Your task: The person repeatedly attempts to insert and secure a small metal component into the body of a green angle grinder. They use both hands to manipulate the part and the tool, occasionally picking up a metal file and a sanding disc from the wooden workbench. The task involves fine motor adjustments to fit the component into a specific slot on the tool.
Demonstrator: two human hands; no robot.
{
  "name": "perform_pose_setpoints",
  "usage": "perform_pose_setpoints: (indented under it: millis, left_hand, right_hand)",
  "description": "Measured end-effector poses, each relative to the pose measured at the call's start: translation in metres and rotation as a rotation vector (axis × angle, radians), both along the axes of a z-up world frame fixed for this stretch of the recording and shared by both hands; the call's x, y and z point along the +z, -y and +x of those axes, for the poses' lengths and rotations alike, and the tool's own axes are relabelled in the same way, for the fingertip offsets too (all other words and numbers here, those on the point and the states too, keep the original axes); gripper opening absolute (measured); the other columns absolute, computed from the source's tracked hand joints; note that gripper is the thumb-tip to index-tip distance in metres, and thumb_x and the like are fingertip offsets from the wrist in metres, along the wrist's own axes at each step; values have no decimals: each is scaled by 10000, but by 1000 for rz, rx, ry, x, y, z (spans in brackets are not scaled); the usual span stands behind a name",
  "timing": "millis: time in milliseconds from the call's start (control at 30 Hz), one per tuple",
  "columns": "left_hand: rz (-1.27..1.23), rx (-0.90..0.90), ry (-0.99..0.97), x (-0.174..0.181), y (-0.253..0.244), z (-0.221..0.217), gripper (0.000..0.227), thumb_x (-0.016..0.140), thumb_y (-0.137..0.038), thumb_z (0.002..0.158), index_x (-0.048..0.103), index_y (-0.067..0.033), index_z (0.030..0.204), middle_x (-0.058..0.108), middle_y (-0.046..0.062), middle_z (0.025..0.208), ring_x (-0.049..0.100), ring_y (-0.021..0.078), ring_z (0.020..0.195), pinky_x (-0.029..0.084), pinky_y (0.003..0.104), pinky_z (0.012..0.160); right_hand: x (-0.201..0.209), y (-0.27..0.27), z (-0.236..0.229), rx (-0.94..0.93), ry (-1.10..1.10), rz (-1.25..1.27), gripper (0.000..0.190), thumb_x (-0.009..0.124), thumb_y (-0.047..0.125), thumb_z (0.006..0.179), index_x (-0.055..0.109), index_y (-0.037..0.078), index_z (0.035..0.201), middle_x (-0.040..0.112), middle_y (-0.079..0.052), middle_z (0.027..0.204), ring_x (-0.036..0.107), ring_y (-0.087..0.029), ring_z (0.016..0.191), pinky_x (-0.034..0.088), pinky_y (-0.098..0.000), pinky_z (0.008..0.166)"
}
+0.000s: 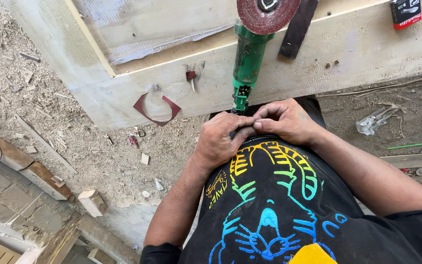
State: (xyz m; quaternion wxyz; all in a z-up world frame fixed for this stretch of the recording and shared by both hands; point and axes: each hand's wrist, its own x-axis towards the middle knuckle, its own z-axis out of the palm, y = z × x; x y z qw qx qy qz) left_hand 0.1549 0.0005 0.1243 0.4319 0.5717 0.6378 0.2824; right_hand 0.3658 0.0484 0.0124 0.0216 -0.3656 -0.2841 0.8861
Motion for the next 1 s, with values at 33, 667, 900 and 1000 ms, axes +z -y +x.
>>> perform_pose_setpoints:
  millis: [33,667,900,1000]
  left_hand:
    - [-1,-1,-3,0,1,1,191,826,-81,866,739,-72,1036,759,95,987,743,266,915,595,374,839]
    - [68,-28,-58,9,-1,-5,193,842,-56,850,732,-85,1005,731,69,996,715,225,926,601,345,808]
    - [-303,160,307,6,2,-8,329,824,-81,854,691,-66,1155,745,79,1012,735,175,908,609,289,785]
    - [-199,82,232,5,5,-9,153,791,-64,919,747,-48,1065,760,86,998,754,175,893,606,295,783]
  right_hand:
    - [1,0,1,20,14,34,153,726,107,928,754,-2,1032,741,-21,920,648,-66,817,546,-239,740]
    - [26,-17,-5,72,-82,199,145,711,139,952,740,10,1012,727,-6,943,627,-63,863,531,-243,774]
    - [42,-27,-5,112,-35,624,110,755,103,875,741,21,947,747,-4,938,691,-49,854,568,-237,766]
    - [45,-27,-4,152,2,721,111,770,121,867,750,25,919,754,-1,918,710,-52,828,576,-240,741]
